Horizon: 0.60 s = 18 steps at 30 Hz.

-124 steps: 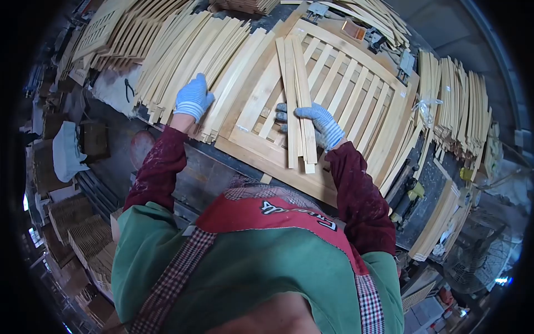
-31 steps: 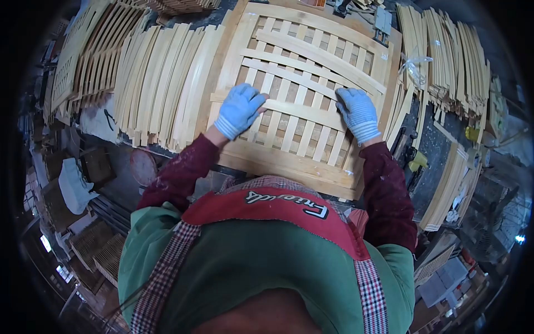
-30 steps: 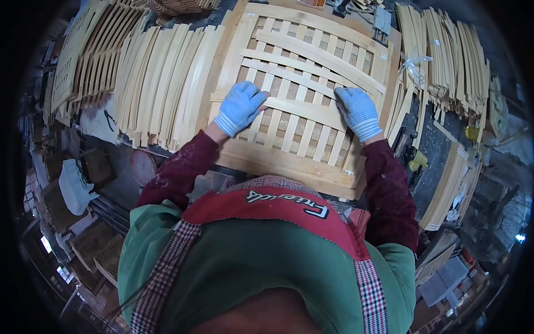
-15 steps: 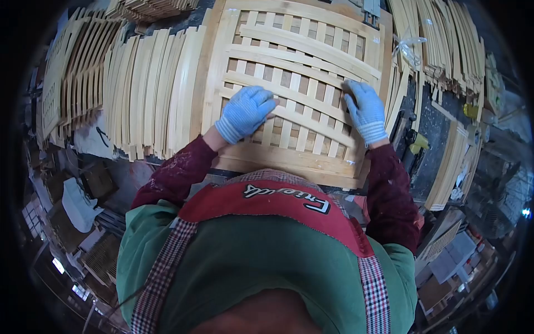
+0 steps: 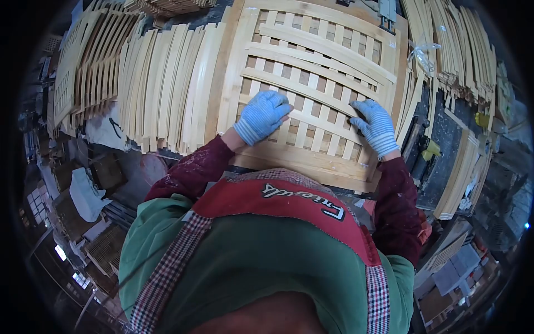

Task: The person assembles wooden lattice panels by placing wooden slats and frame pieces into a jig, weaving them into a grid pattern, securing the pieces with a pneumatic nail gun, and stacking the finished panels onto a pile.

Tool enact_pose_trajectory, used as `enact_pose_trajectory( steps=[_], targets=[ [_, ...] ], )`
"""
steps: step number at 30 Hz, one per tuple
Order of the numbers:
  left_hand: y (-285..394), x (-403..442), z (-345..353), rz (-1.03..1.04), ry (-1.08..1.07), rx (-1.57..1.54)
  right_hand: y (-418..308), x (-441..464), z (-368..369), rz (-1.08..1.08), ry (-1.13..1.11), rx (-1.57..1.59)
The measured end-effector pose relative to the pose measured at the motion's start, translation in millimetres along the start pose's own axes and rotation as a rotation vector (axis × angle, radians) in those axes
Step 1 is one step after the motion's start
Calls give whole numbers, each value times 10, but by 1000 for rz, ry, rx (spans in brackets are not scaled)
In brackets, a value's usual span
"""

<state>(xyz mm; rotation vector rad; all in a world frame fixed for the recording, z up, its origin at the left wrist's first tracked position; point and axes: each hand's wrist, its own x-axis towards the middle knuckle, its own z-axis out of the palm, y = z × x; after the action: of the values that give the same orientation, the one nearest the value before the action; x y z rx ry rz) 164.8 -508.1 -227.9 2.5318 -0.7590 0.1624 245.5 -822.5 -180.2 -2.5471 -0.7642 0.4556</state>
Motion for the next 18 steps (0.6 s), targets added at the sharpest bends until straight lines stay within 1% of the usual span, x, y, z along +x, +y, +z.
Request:
enact_pose_trajectory(
  steps=[1, 4, 5, 7, 10, 13, 16, 17, 18],
  targets=[
    [24, -16, -16, -11, -38, -6, 35, 5, -6, 18, 18, 82],
    [43, -20, -146, -23, -52, -76, 90, 13, -36, 107, 30, 402],
    [14, -22, -179, -59, -15, -28, 101, 16, -52, 127, 54, 391],
    [-120, -7, -233, -127, 59, 64, 136, 19, -82, 77, 129, 305],
    [-363, 74, -291, -126, 222, 105, 231, 49, -92, 25, 194, 178],
    [-560, 220, -227, -64, 78, 148, 147, 199, 24, -68, 214, 59],
    [-704, 251, -207, 42, 66, 107, 123, 276, 75, -87, 260, -29],
    [-743, 227, -232, 70, 87, 104, 99, 264, 24, -69, 225, -131],
    [-753, 222, -270, 45, 27, 88, 74, 238, 4, -80, 254, -146]
  ],
)
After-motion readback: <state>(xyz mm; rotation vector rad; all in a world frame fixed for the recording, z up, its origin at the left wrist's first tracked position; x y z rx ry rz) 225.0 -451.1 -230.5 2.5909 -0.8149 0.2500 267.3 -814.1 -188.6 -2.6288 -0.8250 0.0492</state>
